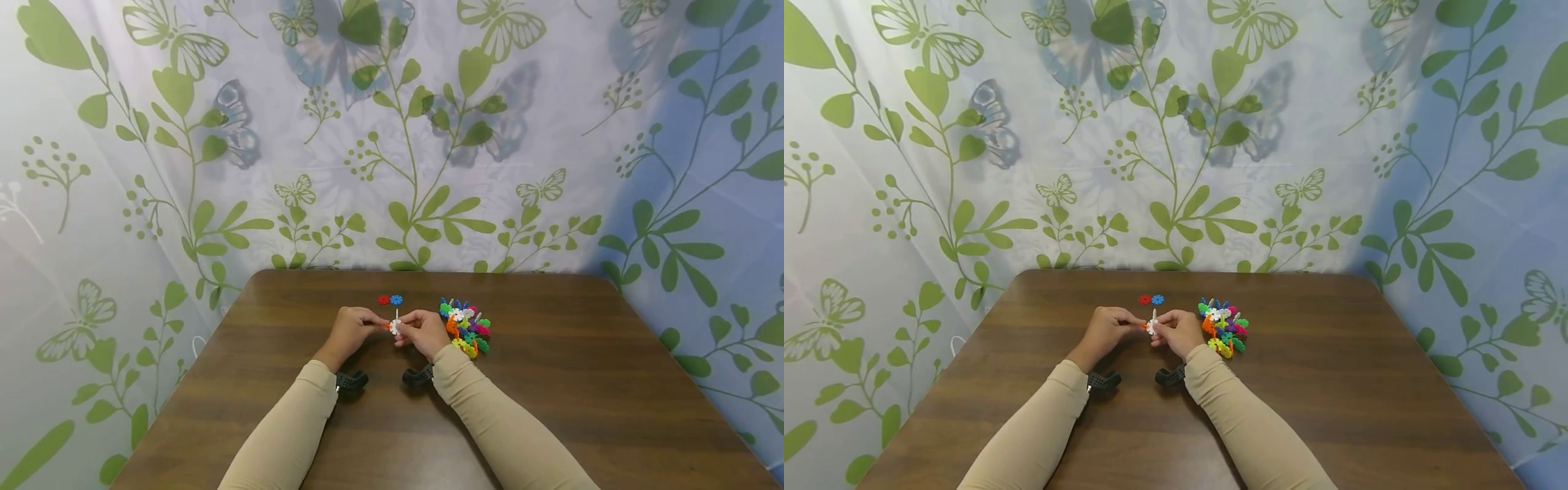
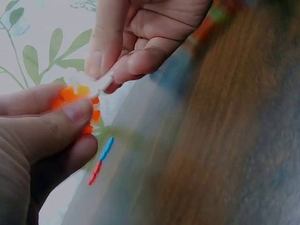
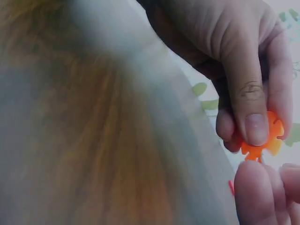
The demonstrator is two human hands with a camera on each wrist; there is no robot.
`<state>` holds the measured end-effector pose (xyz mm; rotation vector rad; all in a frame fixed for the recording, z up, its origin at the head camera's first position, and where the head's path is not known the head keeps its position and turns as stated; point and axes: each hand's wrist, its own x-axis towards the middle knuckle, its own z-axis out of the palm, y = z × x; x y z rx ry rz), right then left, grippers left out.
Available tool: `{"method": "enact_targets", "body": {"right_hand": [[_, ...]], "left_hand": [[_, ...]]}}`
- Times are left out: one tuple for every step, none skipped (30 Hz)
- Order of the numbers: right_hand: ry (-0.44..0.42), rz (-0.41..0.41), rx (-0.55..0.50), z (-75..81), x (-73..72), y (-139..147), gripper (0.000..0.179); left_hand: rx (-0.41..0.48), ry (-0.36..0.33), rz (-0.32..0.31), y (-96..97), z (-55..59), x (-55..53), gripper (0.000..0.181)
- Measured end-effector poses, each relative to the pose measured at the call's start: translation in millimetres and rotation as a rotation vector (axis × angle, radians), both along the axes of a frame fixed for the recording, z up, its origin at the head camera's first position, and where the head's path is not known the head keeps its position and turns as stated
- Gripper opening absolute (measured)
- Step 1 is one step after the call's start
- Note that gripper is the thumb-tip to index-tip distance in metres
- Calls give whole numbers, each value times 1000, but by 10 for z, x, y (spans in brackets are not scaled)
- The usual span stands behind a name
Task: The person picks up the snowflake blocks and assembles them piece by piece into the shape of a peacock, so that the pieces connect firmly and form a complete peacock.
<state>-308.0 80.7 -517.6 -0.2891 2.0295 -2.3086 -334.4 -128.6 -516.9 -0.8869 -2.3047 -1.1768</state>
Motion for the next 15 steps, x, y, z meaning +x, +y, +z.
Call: {"method": "enact_targets", "body": {"right_hand": [[1,6,1,1,0,0,13],[0,9,0,4,3,0,14],[-1,9,-1,9,6,-1,13],[1,6,-3,8,4,1,13],[1,4,1,11,2,7,14],[1,4,4,17,-1,14,17],[7,11,7,23,-3,25,23],[15,22,22,26,-8,37,30],[21,35,42,27,-15,48,37],[28,51,66,25,-23,59,43],[36,66,94,28,-25,68,48],[44,78,118,23,-27,73,49],[47,85,136,16,-27,76,47],[44,83,154,8,-24,78,41],[31,76,152,-2,-22,77,34]], "left_hand": [[-2,-6,0,2,3,2,12],[-1,-5,-2,5,7,5,12],[-4,-4,-1,8,8,4,11],[-7,3,-4,12,10,6,12],[-9,13,-12,15,12,7,11],[-9,24,-27,20,17,8,12],[-11,34,-43,26,22,7,12],[-13,39,-60,32,25,5,14],[-18,32,-76,37,27,2,17],[-19,23,-94,43,30,2,22],[-23,5,-106,48,31,1,27],[-29,-18,-111,53,31,1,32],[-46,-40,-100,57,27,-1,38],[-68,-62,-78,60,24,0,42],[-98,-84,-48,63,12,-2,45]]}}
